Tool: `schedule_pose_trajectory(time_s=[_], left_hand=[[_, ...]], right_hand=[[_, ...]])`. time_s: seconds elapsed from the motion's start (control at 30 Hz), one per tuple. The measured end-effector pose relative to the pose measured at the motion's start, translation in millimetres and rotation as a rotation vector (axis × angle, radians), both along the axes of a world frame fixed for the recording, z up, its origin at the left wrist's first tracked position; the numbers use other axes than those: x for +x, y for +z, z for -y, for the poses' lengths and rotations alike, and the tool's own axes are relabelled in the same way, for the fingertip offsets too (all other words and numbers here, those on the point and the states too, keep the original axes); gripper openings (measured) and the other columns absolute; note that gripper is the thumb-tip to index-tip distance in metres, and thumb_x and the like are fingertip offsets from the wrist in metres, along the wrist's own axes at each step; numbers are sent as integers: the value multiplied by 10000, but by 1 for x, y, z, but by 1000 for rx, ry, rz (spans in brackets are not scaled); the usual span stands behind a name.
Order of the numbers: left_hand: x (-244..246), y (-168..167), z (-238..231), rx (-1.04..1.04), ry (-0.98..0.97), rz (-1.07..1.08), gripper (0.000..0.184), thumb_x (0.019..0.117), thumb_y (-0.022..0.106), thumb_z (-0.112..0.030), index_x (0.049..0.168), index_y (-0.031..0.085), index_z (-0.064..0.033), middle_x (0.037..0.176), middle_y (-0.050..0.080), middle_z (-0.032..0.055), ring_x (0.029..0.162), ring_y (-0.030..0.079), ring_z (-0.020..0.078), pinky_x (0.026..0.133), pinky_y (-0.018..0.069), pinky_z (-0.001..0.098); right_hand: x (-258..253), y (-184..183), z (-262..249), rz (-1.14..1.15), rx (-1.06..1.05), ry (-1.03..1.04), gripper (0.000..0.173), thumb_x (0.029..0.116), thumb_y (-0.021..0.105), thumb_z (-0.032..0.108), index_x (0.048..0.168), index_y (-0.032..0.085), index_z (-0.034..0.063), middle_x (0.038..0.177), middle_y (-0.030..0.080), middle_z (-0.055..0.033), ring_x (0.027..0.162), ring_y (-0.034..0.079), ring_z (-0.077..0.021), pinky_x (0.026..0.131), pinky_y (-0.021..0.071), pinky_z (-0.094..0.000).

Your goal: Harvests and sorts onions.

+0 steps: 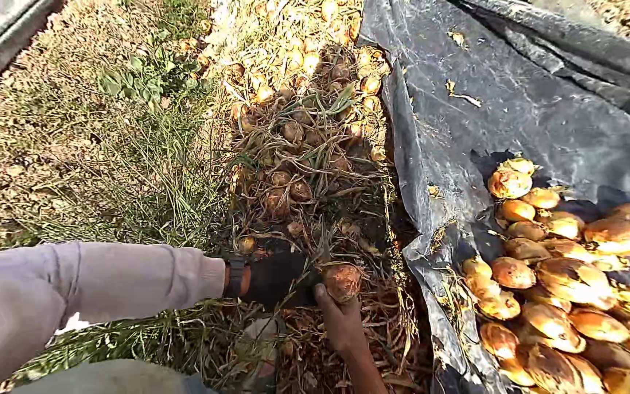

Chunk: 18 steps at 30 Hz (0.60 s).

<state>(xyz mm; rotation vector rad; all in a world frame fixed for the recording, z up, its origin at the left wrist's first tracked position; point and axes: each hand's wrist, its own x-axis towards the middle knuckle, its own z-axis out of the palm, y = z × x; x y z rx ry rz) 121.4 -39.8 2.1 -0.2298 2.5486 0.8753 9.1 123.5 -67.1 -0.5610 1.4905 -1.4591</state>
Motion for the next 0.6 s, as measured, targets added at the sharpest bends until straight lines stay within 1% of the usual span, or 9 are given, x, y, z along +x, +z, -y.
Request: schedule_pose_trajectory(time_s=[0.1,0.2,0.23,0.3,0.33,0.37,0.43,0.53,0.6], left_hand=[[-16,13,7,-169,-41,160,244,965,649,-318,1004,699,-82,937,682,144,921,671,367,776,536,609],[-33,22,22,-241,30,139,232,1009,606,-328,1056,699,-121,943,684,117,909,675,345,745,539,589],[-35,17,31,-262,57,135,246,1031,570,-336,1052,711,-134,940,690,103,897,684,327,735,551,575],[-30,-1,55,-285,136,211,263,1042,544,-321,1047,723,-129,973,701,104,925,690,330,758,554,585],[-24,-12,66,-309,181,288,275,1039,544,-354,1038,718,-141,953,699,107,916,691,340,739,555,598],[-15,-23,75,-332,202,361,269,1022,565,-373,1061,717,-155,968,700,115,923,690,355,736,558,614],[7,-40,81,-350,243,516,342,954,652,-432,1195,719,-198,1083,716,129,1000,684,386,778,550,641],[44,-84,75,-450,263,673,561,735,804,-494,1203,662,-220,1010,712,145,937,683,411,718,543,646],[46,-94,74,-420,220,718,686,715,843,-437,1300,610,-165,1046,694,195,982,658,453,782,519,673]], right_hand=[[-9,-6,0,-206,25,17,543,865,776,450,1172,661,17,988,741,-22,926,715,-84,885,610,-331],[-41,0,5,-368,83,-16,543,888,699,508,1152,669,35,911,728,26,826,701,-27,778,613,-281],[-52,1,2,-345,76,-82,530,941,634,524,1144,652,35,861,695,44,752,671,-14,708,598,-254],[-78,9,-4,-158,68,-282,503,1061,336,538,965,580,108,623,510,80,466,469,-20,428,436,-216],[-96,14,-10,-47,52,-338,608,1050,168,630,906,534,166,541,447,93,386,398,-25,355,376,-211],[-115,15,-19,49,6,-362,694,975,89,752,896,516,211,496,437,91,345,386,-38,324,365,-220],[-137,8,-32,105,-72,-344,751,866,121,877,920,541,256,486,461,85,336,412,-59,322,383,-242],[-117,3,-23,-29,108,-288,636,998,227,729,960,526,168,532,434,106,381,421,-39,350,401,-227],[-95,-7,-12,-167,276,-146,607,1038,307,620,1021,587,82,590,436,62,438,425,-78,395,410,-292]])
